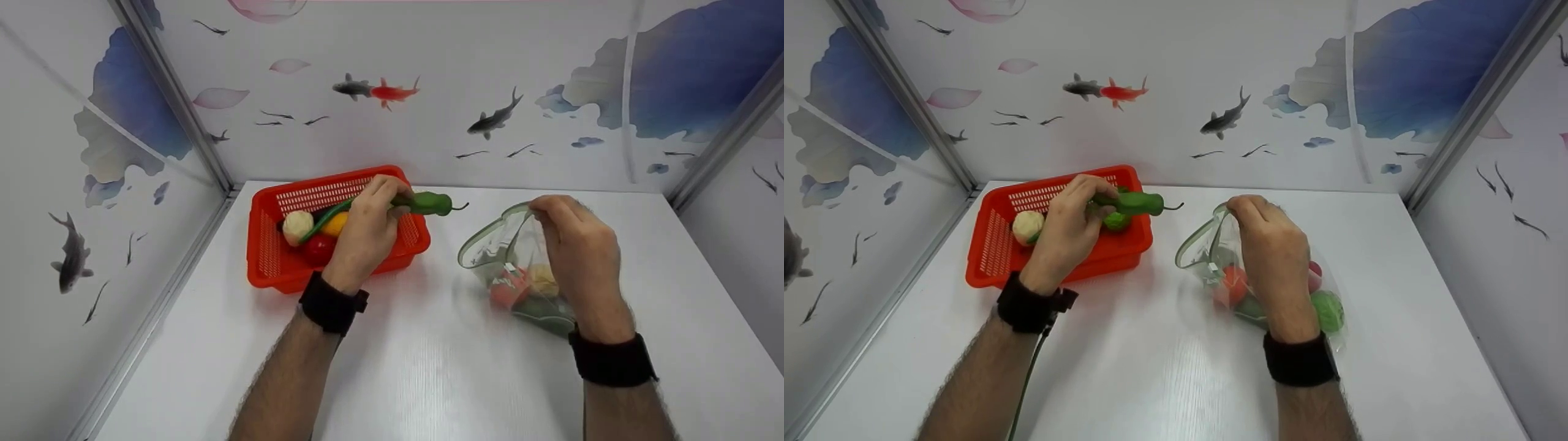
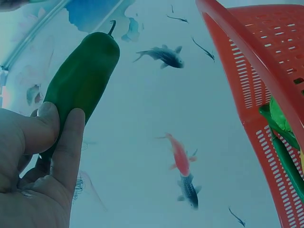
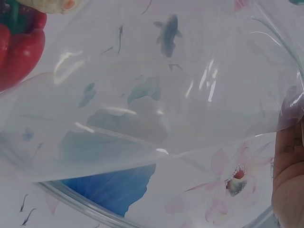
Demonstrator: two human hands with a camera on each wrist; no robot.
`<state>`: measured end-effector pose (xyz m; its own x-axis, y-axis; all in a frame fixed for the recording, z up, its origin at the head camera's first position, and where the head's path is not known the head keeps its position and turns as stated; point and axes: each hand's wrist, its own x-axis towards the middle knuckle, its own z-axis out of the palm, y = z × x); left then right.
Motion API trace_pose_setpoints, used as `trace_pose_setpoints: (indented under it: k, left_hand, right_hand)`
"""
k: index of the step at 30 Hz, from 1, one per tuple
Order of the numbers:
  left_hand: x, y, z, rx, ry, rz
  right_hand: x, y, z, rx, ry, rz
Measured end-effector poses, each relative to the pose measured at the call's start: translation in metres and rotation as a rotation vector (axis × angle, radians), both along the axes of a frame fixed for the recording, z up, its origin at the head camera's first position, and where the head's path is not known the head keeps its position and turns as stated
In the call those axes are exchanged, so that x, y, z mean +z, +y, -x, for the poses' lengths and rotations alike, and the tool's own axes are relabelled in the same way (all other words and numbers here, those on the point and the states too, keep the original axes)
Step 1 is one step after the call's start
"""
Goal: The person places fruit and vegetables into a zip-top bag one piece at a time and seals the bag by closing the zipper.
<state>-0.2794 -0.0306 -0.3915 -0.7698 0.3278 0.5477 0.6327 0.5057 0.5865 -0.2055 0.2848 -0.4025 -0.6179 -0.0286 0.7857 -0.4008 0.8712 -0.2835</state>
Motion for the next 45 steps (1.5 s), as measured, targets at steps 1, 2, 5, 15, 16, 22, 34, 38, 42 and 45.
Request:
trace_pose_setpoints:
  k: [1,2,5,15,16,22,34,38,42,45]
  left_hand:
    - [0.000,0.001,-0.001,-0.010,-0.002,-0.001]
    - [0.000,0.001,-0.002,-0.023,-0.005,-0.001]
    - [0.000,0.004,-0.005,-0.063,-0.005,0.007]
    - [-0.001,0.020,-0.014,-0.173,-0.008,0.063]
    - [-0.001,0.023,-0.014,-0.183,-0.014,0.068]
    - [-0.004,0.034,-0.015,-0.227,-0.017,0.094]
    - [0.007,0.033,-0.024,-0.244,0.031,0.098]
    - [0.008,0.035,-0.026,-0.262,0.022,0.100]
    - [0.010,0.036,-0.028,-0.279,0.023,0.085]
    - [0.011,0.037,-0.029,-0.302,0.027,0.071]
  right_hand:
    - [0.000,0.000,0.000,-0.001,-0.001,0.000]
    - [0.000,0.000,0.000,-0.002,-0.002,0.000]
    - [0.000,0.000,0.000,-0.005,0.001,0.003]
    - [0.000,-0.001,0.000,-0.019,0.023,0.024]
    - [0.001,-0.001,-0.001,-0.021,0.024,0.024]
    - [0.001,0.000,-0.002,-0.027,0.012,0.023]
    - [0.001,0.003,-0.002,-0.038,-0.037,0.019]
    - [0.001,0.003,-0.002,-0.033,-0.025,0.019]
    - [0.001,0.003,-0.003,-0.028,-0.016,0.027]
    - [0.001,0.003,-0.003,-0.023,-0.001,0.025]
